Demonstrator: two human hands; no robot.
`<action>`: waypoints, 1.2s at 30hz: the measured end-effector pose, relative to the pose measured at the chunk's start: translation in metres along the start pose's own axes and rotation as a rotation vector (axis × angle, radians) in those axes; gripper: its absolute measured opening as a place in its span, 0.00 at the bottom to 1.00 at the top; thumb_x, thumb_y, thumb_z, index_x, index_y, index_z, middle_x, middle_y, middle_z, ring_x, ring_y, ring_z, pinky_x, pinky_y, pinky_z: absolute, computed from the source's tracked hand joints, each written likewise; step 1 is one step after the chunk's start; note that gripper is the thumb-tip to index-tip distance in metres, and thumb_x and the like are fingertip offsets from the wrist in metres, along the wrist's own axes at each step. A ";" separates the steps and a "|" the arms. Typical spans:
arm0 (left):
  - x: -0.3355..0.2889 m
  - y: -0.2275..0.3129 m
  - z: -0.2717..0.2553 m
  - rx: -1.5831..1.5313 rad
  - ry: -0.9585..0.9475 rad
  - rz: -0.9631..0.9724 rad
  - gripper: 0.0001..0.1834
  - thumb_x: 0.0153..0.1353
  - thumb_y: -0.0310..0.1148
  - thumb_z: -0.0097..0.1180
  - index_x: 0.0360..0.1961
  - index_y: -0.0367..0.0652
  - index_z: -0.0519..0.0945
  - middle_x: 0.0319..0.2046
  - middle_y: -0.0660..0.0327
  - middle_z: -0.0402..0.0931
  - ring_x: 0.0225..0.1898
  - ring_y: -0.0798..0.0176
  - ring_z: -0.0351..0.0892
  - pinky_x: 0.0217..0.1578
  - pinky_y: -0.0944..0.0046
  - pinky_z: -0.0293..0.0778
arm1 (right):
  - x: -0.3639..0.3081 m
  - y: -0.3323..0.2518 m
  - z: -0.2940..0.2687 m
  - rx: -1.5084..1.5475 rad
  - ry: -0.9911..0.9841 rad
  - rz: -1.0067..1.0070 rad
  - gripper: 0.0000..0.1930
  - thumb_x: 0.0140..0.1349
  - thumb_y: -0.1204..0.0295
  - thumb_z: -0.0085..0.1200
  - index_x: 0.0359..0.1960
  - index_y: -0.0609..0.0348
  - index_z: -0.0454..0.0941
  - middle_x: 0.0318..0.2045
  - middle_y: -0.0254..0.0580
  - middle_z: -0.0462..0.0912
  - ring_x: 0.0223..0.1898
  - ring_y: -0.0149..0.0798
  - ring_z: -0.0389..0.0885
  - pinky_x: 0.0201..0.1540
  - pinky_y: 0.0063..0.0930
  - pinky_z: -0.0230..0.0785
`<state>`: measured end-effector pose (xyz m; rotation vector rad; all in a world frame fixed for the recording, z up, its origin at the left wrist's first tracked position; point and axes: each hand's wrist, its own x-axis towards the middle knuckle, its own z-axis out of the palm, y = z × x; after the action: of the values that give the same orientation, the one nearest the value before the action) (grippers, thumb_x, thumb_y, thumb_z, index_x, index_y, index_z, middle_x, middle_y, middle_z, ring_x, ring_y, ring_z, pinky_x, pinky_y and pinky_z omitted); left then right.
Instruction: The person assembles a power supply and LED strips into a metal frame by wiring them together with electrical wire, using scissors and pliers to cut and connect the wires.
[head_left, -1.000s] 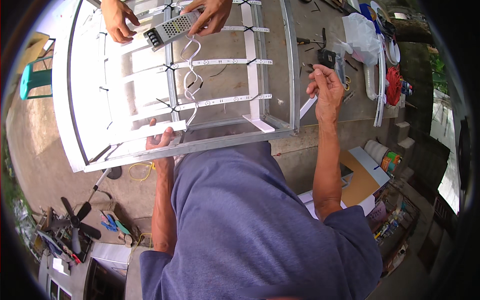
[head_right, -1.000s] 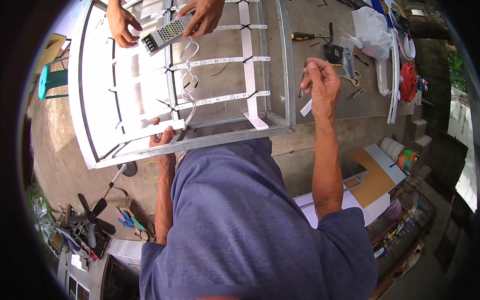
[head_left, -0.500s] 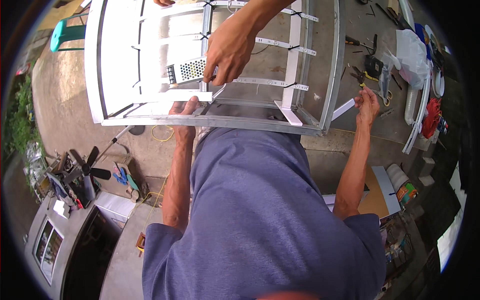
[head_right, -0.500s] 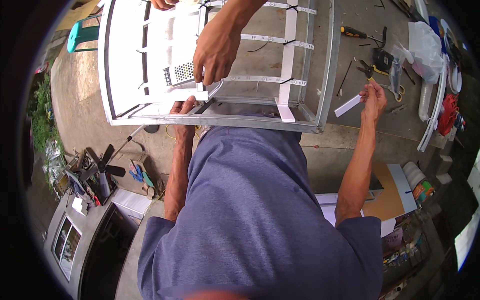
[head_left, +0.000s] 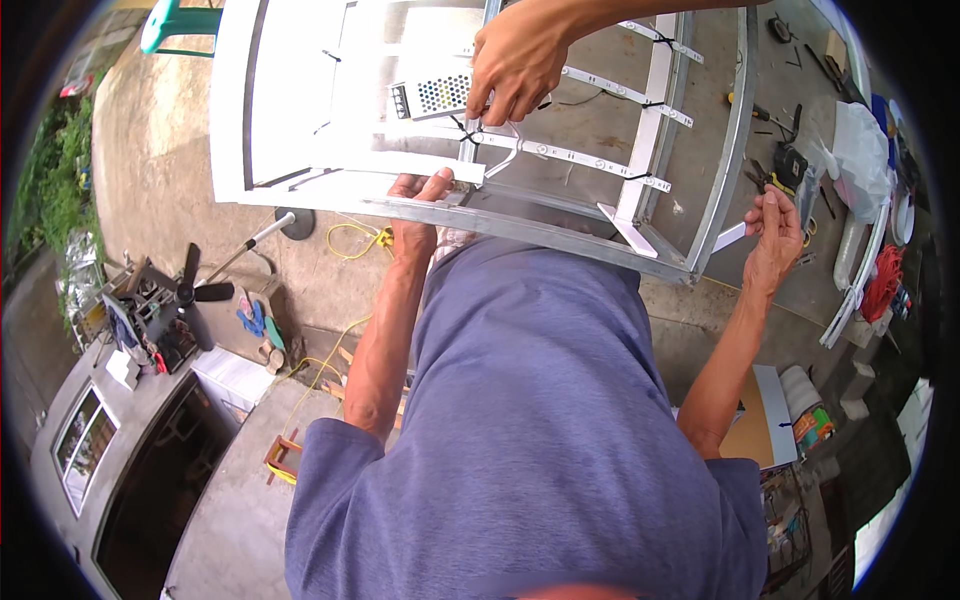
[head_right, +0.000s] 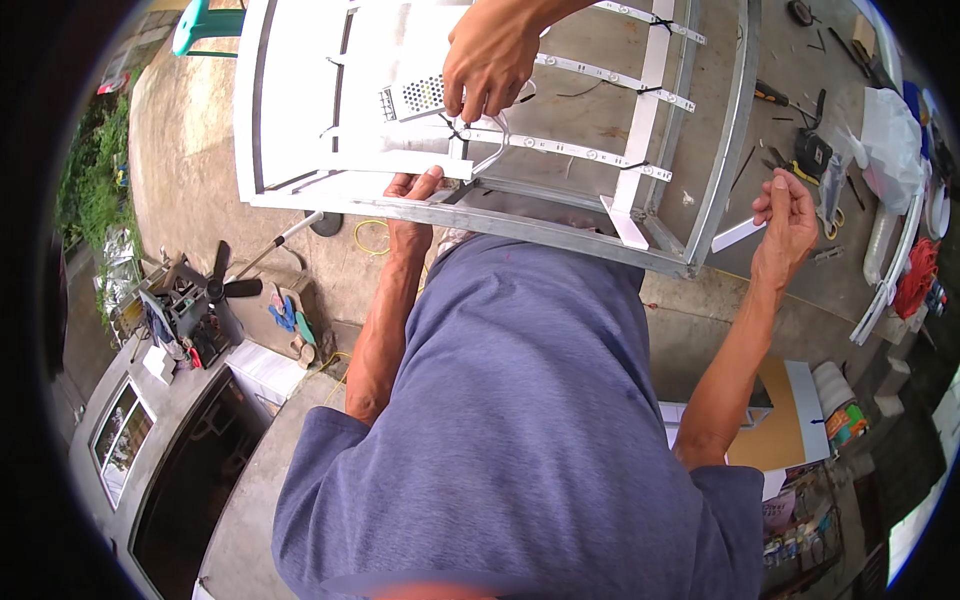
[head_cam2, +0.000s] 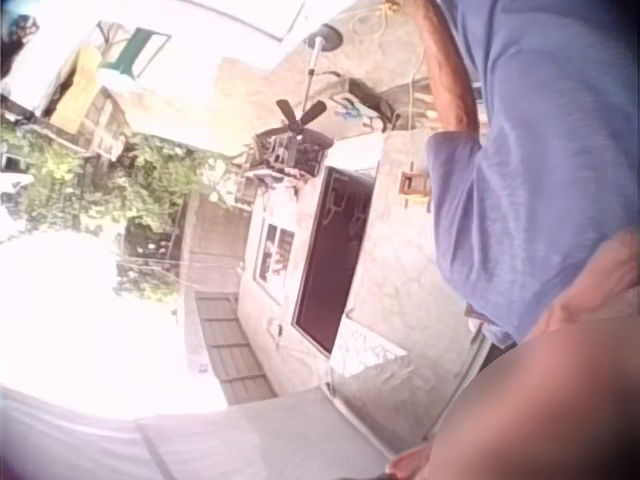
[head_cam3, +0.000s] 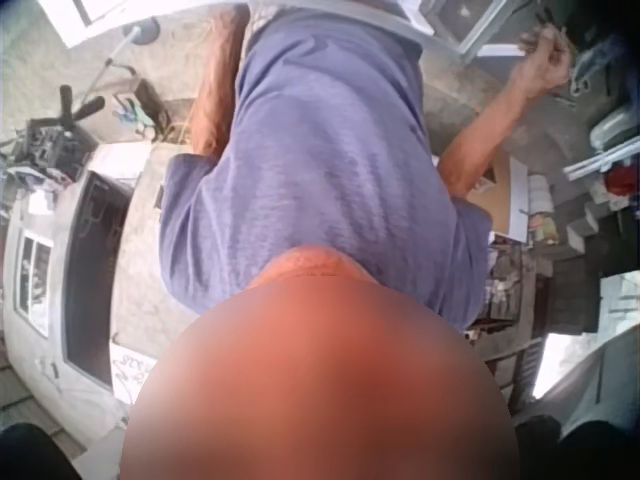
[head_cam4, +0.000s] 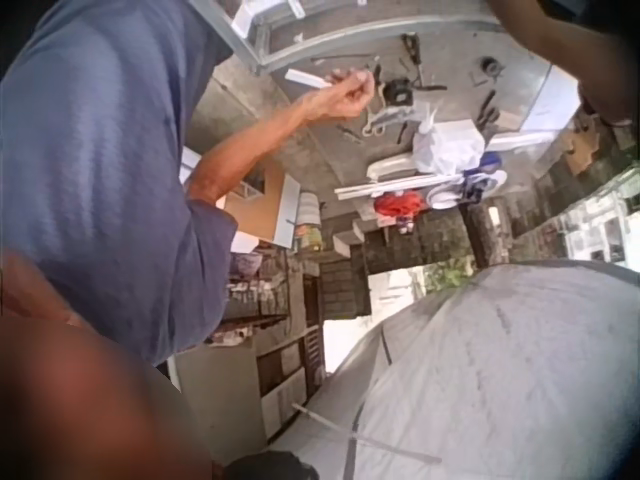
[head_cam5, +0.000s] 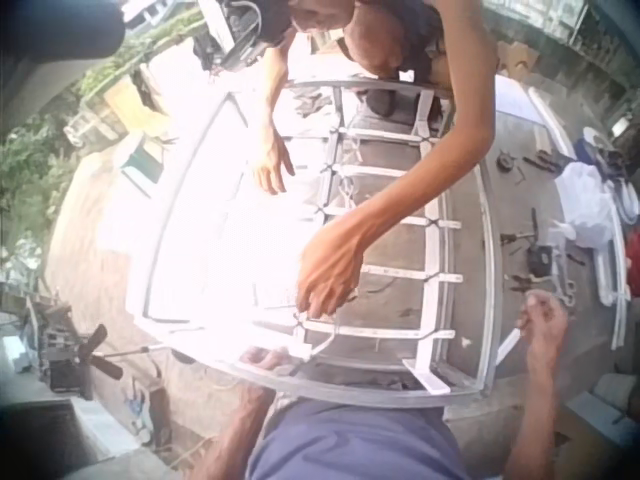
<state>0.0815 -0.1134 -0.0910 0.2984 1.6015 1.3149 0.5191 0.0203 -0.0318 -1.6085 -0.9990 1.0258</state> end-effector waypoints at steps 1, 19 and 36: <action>0.003 -0.002 -0.001 -0.013 0.000 0.014 0.15 0.56 0.31 0.69 0.41 0.36 0.81 0.30 0.59 0.82 0.30 0.70 0.77 0.35 0.68 0.71 | -0.008 -0.016 0.009 0.001 0.002 -0.008 0.12 0.67 0.69 0.60 0.46 0.65 0.82 0.31 0.36 0.83 0.25 0.23 0.77 0.25 0.17 0.66; 0.006 0.004 0.000 -0.176 -0.119 -0.054 0.14 0.58 0.28 0.68 0.44 0.35 0.81 0.30 0.61 0.83 0.29 0.73 0.78 0.32 0.70 0.73 | -0.095 -0.057 0.237 -1.097 -1.185 -0.958 0.27 0.60 0.80 0.50 0.59 0.35 0.79 0.27 0.37 0.78 0.28 0.41 0.81 0.27 0.36 0.71; 0.018 0.008 -0.010 -0.053 -0.245 -0.108 0.13 0.58 0.34 0.67 0.39 0.36 0.85 0.26 0.63 0.80 0.25 0.75 0.73 0.26 0.71 0.69 | -0.098 -0.069 0.260 -1.291 -1.335 -0.911 0.27 0.60 0.80 0.51 0.60 0.38 0.79 0.30 0.39 0.82 0.28 0.42 0.83 0.28 0.38 0.72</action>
<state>0.0621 -0.1042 -0.0948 0.3227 1.3564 1.1879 0.2346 0.0168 -0.0012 -0.7233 -3.3636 0.6414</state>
